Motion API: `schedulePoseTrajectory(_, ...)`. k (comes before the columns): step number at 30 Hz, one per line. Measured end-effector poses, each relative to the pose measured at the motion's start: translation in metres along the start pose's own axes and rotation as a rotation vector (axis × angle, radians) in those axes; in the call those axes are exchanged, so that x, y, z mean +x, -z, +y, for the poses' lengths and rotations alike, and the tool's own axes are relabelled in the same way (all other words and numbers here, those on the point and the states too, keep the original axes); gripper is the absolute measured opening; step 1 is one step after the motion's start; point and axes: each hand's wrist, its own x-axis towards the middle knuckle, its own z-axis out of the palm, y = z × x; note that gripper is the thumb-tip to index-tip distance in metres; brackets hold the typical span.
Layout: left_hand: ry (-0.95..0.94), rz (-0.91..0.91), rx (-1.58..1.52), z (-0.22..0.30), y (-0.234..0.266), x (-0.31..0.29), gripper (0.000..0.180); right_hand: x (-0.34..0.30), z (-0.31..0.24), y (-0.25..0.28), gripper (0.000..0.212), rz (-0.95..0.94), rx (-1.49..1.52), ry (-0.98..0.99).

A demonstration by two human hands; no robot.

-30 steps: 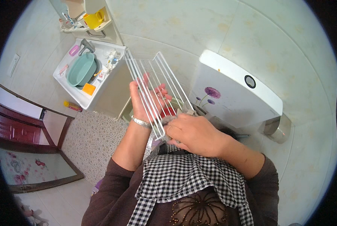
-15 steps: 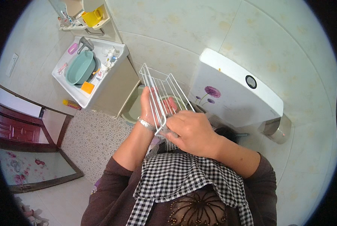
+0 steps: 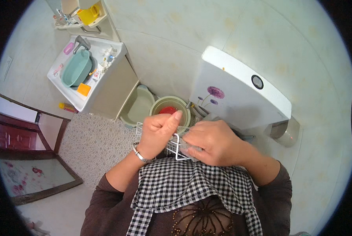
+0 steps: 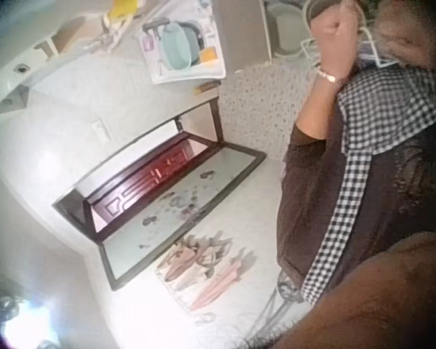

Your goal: The person wipes a white wire rack with a cloth, then cleans the wall area above a sink. They position the rack against the wall and press it into place, adjusting it repeatedly to secure it. Finally, they pick up a pink plastic item from the sink area.

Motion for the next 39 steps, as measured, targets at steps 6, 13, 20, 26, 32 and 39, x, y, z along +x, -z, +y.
schedulePoseTrajectory(6,-0.03,-0.062,0.063,-0.012,0.0,-0.004,0.05,-0.04,0.019,0.009,0.015,-0.029,-0.16,-0.071)
schedulePoseTrajectory(13,0.131,0.03,0.066,-0.019,-0.016,-0.009,0.051,-0.036,0.023,-0.021,0.016,0.182,-0.022,0.077)
schedulePoseTrajectory(20,0.19,0.038,-0.03,-0.025,-0.007,-0.015,0.051,-0.036,0.027,-0.01,0.016,0.066,-0.274,0.004)
schedulePoseTrajectory(26,0.027,0.022,0.126,-0.017,-0.006,-0.019,0.049,-0.063,0.052,-0.022,0.021,0.248,-0.249,-0.068)
schedulePoseTrajectory(32,0.125,0.287,0.017,-0.026,0.004,-0.029,0.055,-0.099,0.076,-0.025,0.024,0.719,0.456,-1.027)
schedulePoseTrajectory(39,-0.126,0.272,0.15,-0.026,-0.001,-0.021,0.052,-0.083,0.036,-0.023,0.036,0.178,-0.321,-0.19)
